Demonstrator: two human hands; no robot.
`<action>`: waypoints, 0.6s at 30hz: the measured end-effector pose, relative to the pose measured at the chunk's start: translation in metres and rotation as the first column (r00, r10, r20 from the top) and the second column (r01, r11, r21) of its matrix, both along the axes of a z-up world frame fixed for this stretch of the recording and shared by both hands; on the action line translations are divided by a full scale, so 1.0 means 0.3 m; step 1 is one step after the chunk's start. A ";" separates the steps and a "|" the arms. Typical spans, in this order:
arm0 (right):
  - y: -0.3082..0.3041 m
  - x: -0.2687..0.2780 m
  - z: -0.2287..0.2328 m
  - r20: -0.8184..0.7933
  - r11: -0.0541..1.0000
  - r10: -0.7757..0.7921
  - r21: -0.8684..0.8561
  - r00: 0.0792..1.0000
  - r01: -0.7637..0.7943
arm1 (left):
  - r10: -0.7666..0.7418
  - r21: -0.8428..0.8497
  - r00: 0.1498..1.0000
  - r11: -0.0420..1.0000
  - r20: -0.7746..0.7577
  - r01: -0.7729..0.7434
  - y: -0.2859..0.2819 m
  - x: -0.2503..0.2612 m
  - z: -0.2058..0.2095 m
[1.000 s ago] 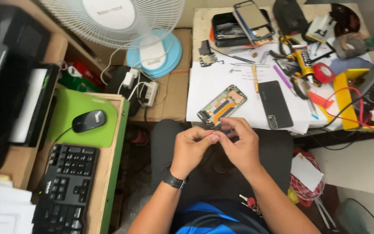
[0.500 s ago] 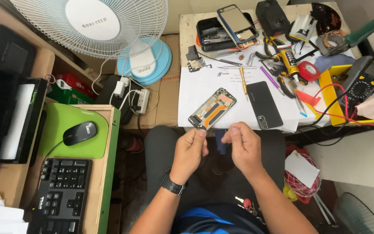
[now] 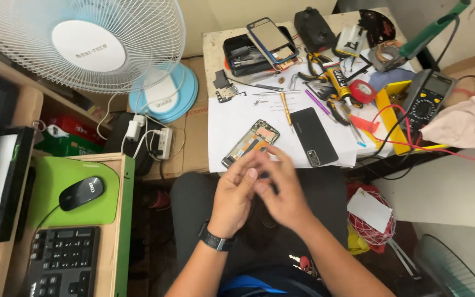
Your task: The person holds a black smartphone and peels a protective film from the screen. They then flip the phone to reveal the internal components and battery, placing it on the desk. Finally, they pick up a small rectangular component and peel a backing off it.
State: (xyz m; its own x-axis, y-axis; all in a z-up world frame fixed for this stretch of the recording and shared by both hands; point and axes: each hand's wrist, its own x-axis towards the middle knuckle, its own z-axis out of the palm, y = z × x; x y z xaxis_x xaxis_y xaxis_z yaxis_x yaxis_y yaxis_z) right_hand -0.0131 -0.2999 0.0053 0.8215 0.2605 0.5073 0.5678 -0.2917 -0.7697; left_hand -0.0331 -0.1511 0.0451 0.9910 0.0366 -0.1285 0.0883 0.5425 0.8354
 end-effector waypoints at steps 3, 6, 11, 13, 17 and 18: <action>0.031 -0.016 -0.085 0.047 0.994 0.112 0.012 0.993 -0.113 | 0.014 -0.163 0.998 0.986 -0.069 -0.025 -0.016 0.046 -0.125; 0.028 -0.003 -0.089 0.021 0.973 0.221 -0.074 0.975 -0.219 | 0.118 -0.076 0.987 0.989 -0.108 -0.126 0.004 0.071 -0.198; -0.122 0.077 0.184 -0.256 0.844 0.518 0.004 0.816 -0.536 | 0.045 -0.135 0.947 0.987 -0.319 -0.092 0.024 0.133 -0.042; -0.224 0.175 0.150 -0.331 0.788 0.593 0.051 0.734 -0.613 | -0.023 -0.252 0.951 0.966 -0.307 -0.058 0.054 0.154 -0.077; -0.376 0.515 0.083 -0.318 0.995 -0.060 0.055 0.946 0.081 | -0.052 -0.085 0.997 0.995 -0.048 0.048 0.092 0.179 -0.138; -0.402 0.615 0.112 -0.241 0.895 -0.446 -0.112 0.862 0.432 | -0.149 0.016 0.988 0.989 -0.025 0.150 0.095 0.184 -0.152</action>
State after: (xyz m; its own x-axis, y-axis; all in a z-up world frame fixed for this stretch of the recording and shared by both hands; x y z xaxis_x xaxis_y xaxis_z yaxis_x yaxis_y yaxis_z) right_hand 0.1713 -0.4203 0.0388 0.9553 -0.1370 0.2619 0.1590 -0.5090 -0.8460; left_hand 0.0220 -0.1226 -0.0003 0.9822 -0.1095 -0.1527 0.1873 0.5071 0.8413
